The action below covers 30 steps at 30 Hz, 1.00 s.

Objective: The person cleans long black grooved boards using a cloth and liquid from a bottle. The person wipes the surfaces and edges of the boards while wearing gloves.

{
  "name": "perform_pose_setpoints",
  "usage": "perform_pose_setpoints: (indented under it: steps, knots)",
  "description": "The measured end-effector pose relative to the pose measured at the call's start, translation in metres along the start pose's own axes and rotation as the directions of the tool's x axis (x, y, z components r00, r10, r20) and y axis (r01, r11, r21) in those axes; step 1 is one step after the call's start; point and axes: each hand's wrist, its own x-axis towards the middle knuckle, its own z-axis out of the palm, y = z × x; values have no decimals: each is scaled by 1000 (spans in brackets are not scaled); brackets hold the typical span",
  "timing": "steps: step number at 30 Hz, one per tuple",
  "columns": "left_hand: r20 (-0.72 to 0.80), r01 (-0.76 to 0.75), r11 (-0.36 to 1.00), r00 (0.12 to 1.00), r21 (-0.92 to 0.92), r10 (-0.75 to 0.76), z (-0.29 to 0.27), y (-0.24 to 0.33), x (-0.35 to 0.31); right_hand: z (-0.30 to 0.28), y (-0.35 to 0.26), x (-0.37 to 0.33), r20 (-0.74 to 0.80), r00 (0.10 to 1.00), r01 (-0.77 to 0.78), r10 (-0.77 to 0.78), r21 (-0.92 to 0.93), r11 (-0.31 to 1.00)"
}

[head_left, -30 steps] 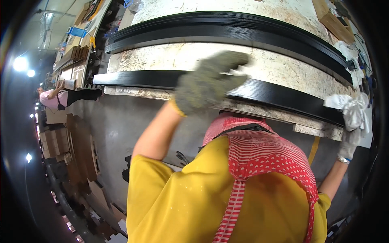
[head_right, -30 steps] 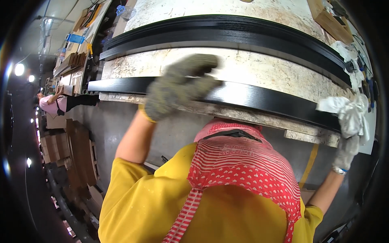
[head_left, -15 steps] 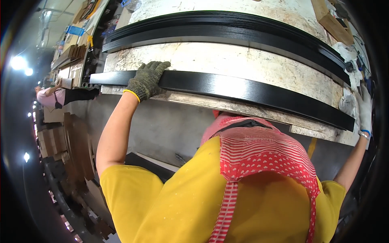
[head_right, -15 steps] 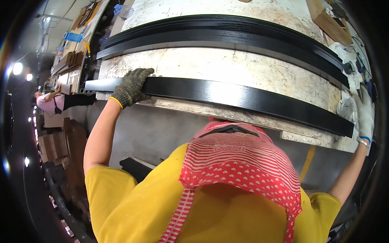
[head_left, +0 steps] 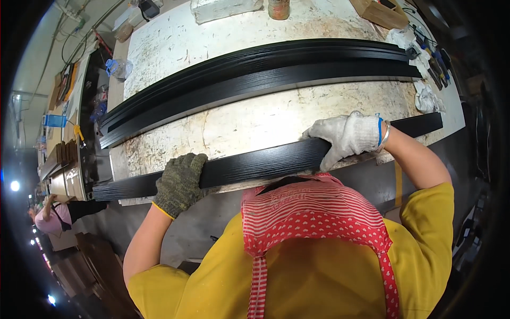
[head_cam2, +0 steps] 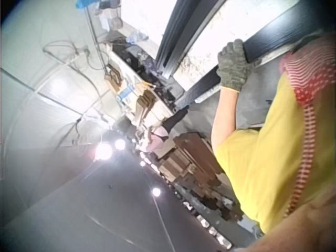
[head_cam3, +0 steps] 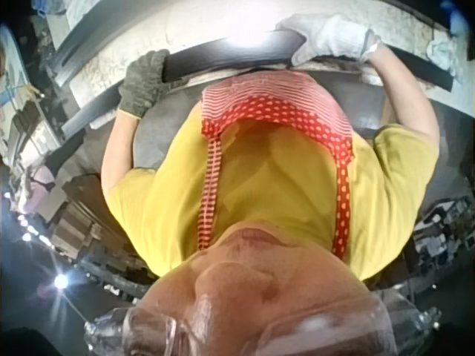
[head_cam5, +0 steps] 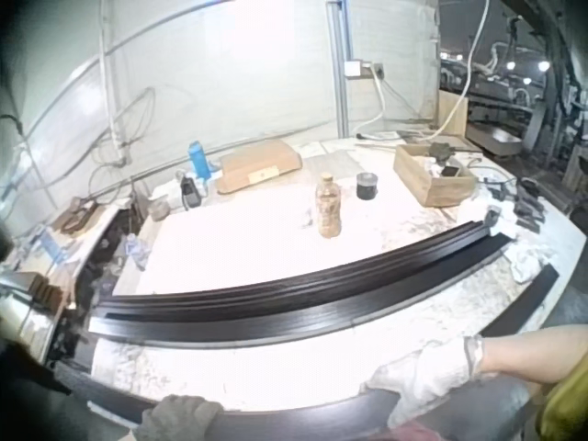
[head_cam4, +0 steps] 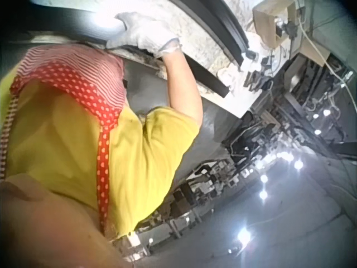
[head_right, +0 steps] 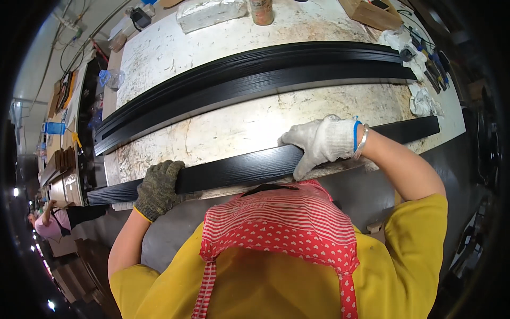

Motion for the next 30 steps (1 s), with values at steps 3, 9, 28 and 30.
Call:
perform_pose_setpoints:
  steps: [3,9,28,30]
  knots:
    - [-66,-20,1000,998,13,21,-11,-5,1,-14,-5,13,115,993,-35,28,57,998]
    - [-127,-3,994,992,113,17,-9,-25,14,-30,-16,36,70,993,-95,94,14,995]
    - [-149,145,986,980,77,-132,41,-56,80,22,39,83,-617,758,-158,-210,-487,859]
    - [-285,98,992,956,73,-74,31,-56,86,16,44,85,-671,712,-211,-206,-485,849]
